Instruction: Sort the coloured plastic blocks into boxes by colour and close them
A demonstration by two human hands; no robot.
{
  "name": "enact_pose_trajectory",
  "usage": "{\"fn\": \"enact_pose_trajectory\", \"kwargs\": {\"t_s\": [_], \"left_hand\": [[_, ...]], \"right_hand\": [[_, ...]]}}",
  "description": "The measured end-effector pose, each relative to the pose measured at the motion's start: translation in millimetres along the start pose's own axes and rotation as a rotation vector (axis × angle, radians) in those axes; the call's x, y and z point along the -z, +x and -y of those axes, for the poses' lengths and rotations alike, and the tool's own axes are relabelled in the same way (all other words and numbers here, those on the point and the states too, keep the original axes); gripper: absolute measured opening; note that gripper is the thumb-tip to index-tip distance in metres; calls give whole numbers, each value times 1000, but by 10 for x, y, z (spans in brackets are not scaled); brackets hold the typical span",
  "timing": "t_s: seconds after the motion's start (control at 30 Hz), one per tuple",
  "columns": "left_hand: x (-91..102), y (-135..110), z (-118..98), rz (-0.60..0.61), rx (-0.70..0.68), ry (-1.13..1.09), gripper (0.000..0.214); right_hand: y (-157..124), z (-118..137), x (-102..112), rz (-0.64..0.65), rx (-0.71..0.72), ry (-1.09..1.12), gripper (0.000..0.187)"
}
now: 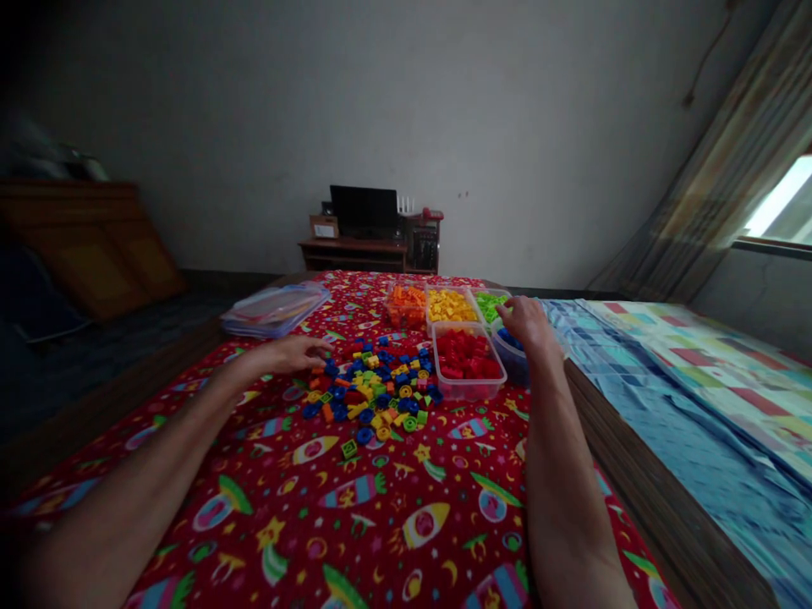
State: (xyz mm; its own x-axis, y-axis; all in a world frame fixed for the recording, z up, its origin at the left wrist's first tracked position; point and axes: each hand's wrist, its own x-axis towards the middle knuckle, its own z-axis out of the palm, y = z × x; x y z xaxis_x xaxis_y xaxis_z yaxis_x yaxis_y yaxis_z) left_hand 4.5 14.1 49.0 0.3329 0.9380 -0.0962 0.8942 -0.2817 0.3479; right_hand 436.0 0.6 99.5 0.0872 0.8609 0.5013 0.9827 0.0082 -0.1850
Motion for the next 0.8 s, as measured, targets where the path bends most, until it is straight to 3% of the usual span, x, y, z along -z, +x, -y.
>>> {"fn": "enact_pose_trajectory", "kwargs": {"t_s": [0.13, 0.33, 0.47, 0.8], "left_hand": [[-60, -14, -67, -20, -36, 66, 34], [-202, 54, -141, -100, -142, 101, 21], [-190, 38, -181, -112, -220, 83, 18], [-181, 49, -222, -264, -112, -29, 23]], "right_hand": [[-41, 549, 15, -9, 134, 92, 30], [-325, 1242, -252, 271, 443, 238, 22], [-463, 1399, -381, 380, 493, 170, 25], [-532, 1492, -651, 402, 549, -3, 25]]}}
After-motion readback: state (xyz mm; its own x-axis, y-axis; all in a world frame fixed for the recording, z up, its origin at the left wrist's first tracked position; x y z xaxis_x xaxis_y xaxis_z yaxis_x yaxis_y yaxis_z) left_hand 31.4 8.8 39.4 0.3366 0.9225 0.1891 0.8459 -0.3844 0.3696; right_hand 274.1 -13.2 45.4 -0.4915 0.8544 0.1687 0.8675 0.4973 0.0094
